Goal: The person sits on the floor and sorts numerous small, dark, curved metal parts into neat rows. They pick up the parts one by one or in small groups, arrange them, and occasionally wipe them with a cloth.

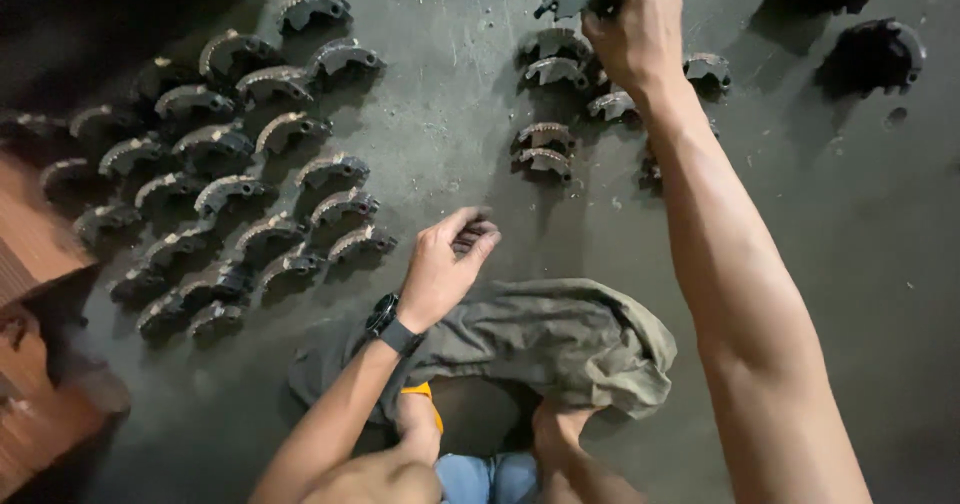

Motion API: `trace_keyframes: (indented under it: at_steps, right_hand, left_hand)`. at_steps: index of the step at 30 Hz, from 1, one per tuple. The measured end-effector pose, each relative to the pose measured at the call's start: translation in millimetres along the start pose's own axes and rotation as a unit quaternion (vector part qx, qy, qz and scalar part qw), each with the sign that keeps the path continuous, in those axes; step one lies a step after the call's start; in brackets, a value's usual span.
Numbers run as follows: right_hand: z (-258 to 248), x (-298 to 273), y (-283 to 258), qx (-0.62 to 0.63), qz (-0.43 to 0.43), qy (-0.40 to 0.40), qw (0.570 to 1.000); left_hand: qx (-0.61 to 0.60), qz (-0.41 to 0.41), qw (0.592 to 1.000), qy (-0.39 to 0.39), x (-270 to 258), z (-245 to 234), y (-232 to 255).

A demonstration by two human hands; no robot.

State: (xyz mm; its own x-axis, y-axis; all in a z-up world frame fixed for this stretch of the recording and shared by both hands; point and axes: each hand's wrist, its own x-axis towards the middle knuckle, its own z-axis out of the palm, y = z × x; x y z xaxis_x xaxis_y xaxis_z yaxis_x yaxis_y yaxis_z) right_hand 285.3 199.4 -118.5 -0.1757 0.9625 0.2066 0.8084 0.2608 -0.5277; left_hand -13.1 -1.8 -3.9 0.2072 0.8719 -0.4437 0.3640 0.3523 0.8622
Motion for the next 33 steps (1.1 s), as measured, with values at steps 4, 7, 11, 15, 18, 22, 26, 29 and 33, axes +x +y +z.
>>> trace_keyframes:
  at_steps: [4, 7, 11, 15, 18, 22, 26, 29, 33]
  right_hand:
    - [20.2, 10.7, 24.6, 0.021, 0.005, -0.036, 0.999]
    - [4.4, 4.6, 29.1, 0.122, 0.035, -0.093, 0.988]
    - [-58.0, -20.7, 33.2, 0.14, 0.114, -0.043, 0.983]
    - [-111.0, -77.4, 58.7, 0.12, 0.112, -0.012, 0.986]
    - [-134.6, -113.4, 53.3, 0.098, 0.15, -0.003, 0.984]
    - [-143.8, -151.8, 46.8, 0.076, 0.205, -0.015, 0.976]
    - [-140.0, -166.6, 33.1, 0.059, 0.171, -0.012, 0.983]
    - [-121.6, -143.5, 0.9, -0.051, 0.071, -0.026, 0.996]
    - [-74.9, -120.1, -13.9, -0.062, 0.022, -0.033, 0.997]
  left_hand:
    - [-0.012, -0.017, 1.0, 0.003, 3.8, -5.4, 8.6]
    - [-0.006, -0.02, 1.0, 0.006, 4.0, -8.5, 2.0]
    - [0.009, 0.001, 1.0, 0.006, 6.4, -8.2, -2.6]
    - [-0.008, 0.001, 1.0, -0.008, 10.1, -3.3, -6.8]
    - [-0.019, -0.001, 1.0, -0.015, 13.4, 0.9, -5.8]
    - [-0.007, -0.014, 1.0, -0.02, 14.0, 4.3, 0.7]
    - [-0.003, -0.019, 1.0, -0.024, 11.5, 7.9, 5.4]
    - [0.009, -0.018, 0.999, -0.031, 10.2, 13.1, 4.7]
    - [0.011, -0.015, 0.999, -0.033, 7.2, 14.8, 12.0]
